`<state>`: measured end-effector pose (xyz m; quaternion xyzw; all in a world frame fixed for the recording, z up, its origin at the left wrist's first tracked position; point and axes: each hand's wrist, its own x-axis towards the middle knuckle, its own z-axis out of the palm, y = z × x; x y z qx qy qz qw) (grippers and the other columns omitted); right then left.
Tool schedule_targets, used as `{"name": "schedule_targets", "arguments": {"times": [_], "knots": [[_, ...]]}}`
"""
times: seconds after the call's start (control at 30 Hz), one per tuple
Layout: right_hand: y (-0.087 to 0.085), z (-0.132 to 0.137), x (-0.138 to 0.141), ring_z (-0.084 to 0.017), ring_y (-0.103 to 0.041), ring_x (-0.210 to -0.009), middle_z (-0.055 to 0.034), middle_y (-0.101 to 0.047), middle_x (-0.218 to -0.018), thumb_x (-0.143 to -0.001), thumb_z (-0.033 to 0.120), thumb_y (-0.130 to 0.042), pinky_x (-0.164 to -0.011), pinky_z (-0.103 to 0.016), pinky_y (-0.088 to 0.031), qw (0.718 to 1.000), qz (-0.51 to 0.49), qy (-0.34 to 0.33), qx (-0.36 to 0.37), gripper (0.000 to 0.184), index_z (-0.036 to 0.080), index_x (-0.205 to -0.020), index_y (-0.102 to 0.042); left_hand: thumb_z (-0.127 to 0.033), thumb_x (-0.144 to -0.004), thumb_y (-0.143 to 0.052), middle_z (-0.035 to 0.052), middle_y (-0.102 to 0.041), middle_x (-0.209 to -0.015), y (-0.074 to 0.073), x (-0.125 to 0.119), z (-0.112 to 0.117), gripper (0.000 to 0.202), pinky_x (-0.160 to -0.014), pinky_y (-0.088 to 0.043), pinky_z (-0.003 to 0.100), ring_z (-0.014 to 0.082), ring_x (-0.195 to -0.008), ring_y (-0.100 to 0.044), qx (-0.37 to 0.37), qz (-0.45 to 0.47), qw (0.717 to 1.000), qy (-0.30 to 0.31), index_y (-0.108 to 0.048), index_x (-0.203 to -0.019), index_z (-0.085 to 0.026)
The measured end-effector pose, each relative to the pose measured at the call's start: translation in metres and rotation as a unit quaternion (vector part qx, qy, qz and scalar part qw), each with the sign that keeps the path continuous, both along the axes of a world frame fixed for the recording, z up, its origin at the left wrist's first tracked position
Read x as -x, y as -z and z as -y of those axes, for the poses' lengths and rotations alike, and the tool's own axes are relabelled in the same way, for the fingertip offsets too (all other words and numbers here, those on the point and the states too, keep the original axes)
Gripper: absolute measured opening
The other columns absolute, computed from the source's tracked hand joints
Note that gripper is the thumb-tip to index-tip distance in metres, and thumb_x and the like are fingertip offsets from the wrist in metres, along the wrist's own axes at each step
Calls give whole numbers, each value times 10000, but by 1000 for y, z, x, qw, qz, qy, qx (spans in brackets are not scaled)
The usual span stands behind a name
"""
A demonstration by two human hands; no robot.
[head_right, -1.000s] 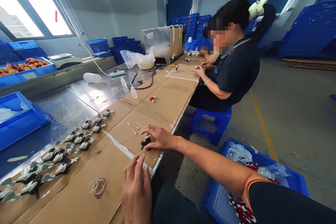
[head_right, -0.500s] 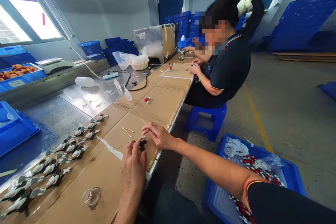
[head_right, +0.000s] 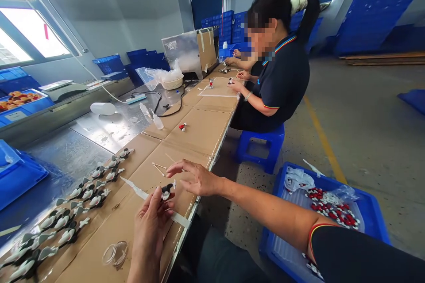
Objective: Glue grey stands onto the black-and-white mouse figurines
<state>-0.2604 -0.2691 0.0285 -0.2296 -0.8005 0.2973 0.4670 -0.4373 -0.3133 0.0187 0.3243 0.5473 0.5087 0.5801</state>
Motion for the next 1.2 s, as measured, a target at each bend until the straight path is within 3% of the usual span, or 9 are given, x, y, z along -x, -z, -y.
{"name": "schedule_targets", "arguments": {"times": [0.23,0.43,0.87,1.07,1.2], "knots": [[10,0,13,-167,-594,-1058,-89,-634,-1125,-846,288,-735,-969,-325,-493,1000,8,-17,5,435,152,-1209,-539,-550,-606,-813,39,-679,-717,-6,0,7,530,-429,-400,158,59,-460,-529,38,50,998,-27,-673,-905,-136],[18,2,24,-154,-606,-981,-62,-651,-1029,-894,329,-684,-867,-285,-516,1000,0,6,16,311,165,-1133,-571,-586,-600,-801,41,-661,-631,-3,2,9,570,-373,-351,162,62,-378,-492,36,42,998,-27,-686,-890,-109],[15,6,33,-129,-601,-883,-46,-652,-1011,-891,406,-677,-822,-248,-512,998,-1,12,54,309,171,-1084,-621,-714,-694,-641,29,-641,-582,8,3,13,624,-388,-339,186,77,-373,-488,-15,21,999,-35,-661,-850,-110],[14,6,38,-131,-595,-825,-36,-665,-960,-873,441,-692,-774,-252,-503,998,-6,10,56,310,186,-1043,-646,-711,-719,-607,36,-639,-591,1,4,16,601,-402,-329,208,93,-381,-500,-30,-14,999,-30,-647,-809,-118],[13,4,40,-140,-614,-849,-32,-675,-952,-866,430,-702,-779,-259,-500,997,-21,34,63,280,195,-1008,-647,-695,-765,-566,81,-692,-715,-4,9,27,576,-445,-392,240,130,-455,-567,-30,-70,996,-56,-641,-872,-134]]}}
